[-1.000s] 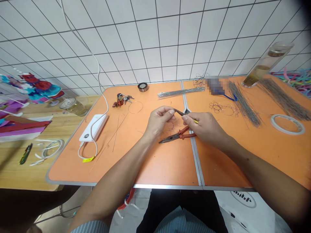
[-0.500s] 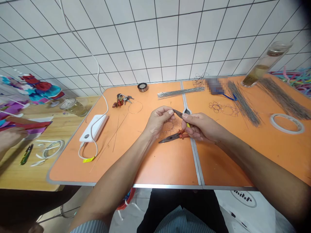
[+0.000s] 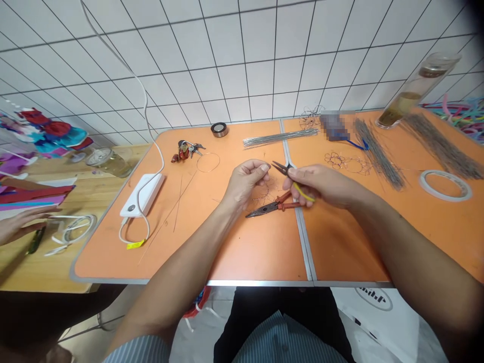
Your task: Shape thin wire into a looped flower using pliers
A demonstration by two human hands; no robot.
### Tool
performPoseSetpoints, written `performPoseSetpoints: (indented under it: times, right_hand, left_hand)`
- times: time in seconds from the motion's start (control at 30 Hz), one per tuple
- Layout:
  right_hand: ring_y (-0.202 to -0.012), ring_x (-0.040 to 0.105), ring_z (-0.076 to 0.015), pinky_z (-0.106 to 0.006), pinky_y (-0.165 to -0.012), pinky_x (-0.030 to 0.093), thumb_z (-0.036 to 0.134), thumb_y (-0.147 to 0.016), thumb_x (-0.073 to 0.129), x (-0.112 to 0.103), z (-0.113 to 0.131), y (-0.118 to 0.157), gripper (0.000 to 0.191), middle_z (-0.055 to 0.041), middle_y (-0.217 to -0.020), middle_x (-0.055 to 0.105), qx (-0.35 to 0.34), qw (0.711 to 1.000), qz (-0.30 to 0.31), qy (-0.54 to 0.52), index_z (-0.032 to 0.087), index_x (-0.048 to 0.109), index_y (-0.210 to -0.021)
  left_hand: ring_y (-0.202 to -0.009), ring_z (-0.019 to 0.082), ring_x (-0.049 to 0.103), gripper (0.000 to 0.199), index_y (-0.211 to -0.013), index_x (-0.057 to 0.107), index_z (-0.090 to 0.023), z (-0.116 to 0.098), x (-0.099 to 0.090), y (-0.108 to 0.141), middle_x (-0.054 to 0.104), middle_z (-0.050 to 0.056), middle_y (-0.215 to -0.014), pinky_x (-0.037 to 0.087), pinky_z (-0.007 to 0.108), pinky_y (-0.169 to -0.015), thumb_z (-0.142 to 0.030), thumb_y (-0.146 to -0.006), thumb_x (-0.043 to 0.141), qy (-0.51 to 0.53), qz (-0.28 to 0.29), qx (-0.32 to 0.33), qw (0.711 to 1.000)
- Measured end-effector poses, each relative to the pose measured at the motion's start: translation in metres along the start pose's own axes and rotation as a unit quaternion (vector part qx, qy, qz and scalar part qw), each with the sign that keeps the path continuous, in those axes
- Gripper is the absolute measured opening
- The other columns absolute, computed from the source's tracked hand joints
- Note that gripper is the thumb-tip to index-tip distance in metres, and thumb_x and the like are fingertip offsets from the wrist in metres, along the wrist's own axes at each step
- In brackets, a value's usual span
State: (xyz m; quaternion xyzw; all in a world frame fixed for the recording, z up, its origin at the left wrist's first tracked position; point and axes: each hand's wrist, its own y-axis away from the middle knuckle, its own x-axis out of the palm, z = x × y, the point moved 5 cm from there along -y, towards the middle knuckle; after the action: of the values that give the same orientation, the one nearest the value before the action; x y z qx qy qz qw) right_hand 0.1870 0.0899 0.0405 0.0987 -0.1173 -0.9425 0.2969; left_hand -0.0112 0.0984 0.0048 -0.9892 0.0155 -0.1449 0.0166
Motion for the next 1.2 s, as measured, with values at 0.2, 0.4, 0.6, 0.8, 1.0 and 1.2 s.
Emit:
performPoseSetpoints:
  times: [0.2, 0.4, 0.6, 0.8, 1.0, 1.2]
  right_hand:
    - [-0.097, 0.073, -0.038, -0.046, -0.079, 0.049, 0.053, -0.108, 0.048, -0.066, -0.003, -0.002, 0.05, -0.0215, -0.103, 0.078, 0.045, 0.802, -0.299, 0.516, 0.016, 0.08, -0.101]
    - [-0.107, 0.071, -0.0414, -0.051, -0.087, 0.048, 0.047, -0.106, 0.055, -0.084, -0.033, -0.015, 0.049, -0.0304, -0.117, 0.076, 0.059, 0.707, -0.317, 0.629, 0.007, 0.082, -0.113]
    - [-0.122, 0.068, -0.0416, -0.054, -0.1, 0.048, 0.032, -0.102, 0.06, -0.058, -0.005, -0.004, 0.03, -0.0245, -0.125, 0.076, -0.066, 0.751, -0.356, 0.552, 0.014, 0.081, -0.113]
    - [-0.074, 0.075, -0.0214, -0.037, -0.067, 0.062, 0.044, -0.099, 0.069, 0.018, -0.002, -0.006, 0.021, -0.0053, -0.098, 0.078, -0.131, 0.975, -0.148, 0.104, 0.025, 0.075, -0.108]
    - [-0.059, 0.073, -0.0196, -0.034, -0.051, 0.064, 0.035, -0.093, 0.075, 0.037, -0.01, -0.008, 0.013, -0.001, -0.079, 0.073, -0.085, 0.985, -0.148, 0.016, 0.024, 0.071, -0.1]
    - [-0.059, 0.075, -0.0204, -0.031, -0.047, 0.063, 0.03, -0.088, 0.078, 0.034, -0.012, -0.01, 0.012, 0.0006, -0.074, 0.069, -0.086, 0.983, -0.161, -0.012, 0.024, 0.069, -0.091]
  left_hand:
    - [-0.057, 0.008, 0.054, 0.012, -0.087, 0.073, -0.019, -0.005, -0.017, -0.006, 0.069, 0.0, -0.071, 0.044, 0.022, -0.057, -0.026, -0.081, 0.081, 0.029, -0.058, -0.004, 0.998]
    - [-0.058, 0.009, 0.061, 0.012, -0.088, 0.067, -0.019, -0.011, -0.022, -0.006, 0.077, 0.003, -0.079, 0.05, 0.022, -0.06, -0.02, -0.083, 0.079, 0.061, -0.083, -0.032, 0.994]
    - [-0.084, 0.016, 0.079, 0.019, -0.093, 0.062, -0.02, -0.009, -0.01, 0.003, 0.084, 0.008, -0.096, 0.058, 0.027, -0.081, -0.018, -0.085, 0.08, 0.108, -0.077, -0.09, 0.987]
    - [-0.113, 0.019, 0.076, 0.021, -0.086, 0.065, -0.019, -0.003, 0.012, 0.014, 0.082, 0.009, -0.126, 0.058, 0.03, -0.093, -0.021, -0.085, 0.086, 0.157, -0.015, -0.127, 0.979]
    - [-0.1, 0.015, 0.076, 0.02, -0.081, 0.068, -0.018, 0.006, 0.024, 0.018, 0.081, 0.006, -0.119, 0.06, 0.027, -0.086, -0.018, -0.085, 0.087, 0.197, 0.013, -0.138, 0.971]
    - [-0.097, 0.016, 0.074, 0.026, -0.083, 0.069, -0.019, 0.004, 0.025, 0.019, 0.081, 0.005, -0.112, 0.057, 0.029, -0.088, -0.026, -0.077, 0.093, 0.155, 0.038, -0.111, 0.981]
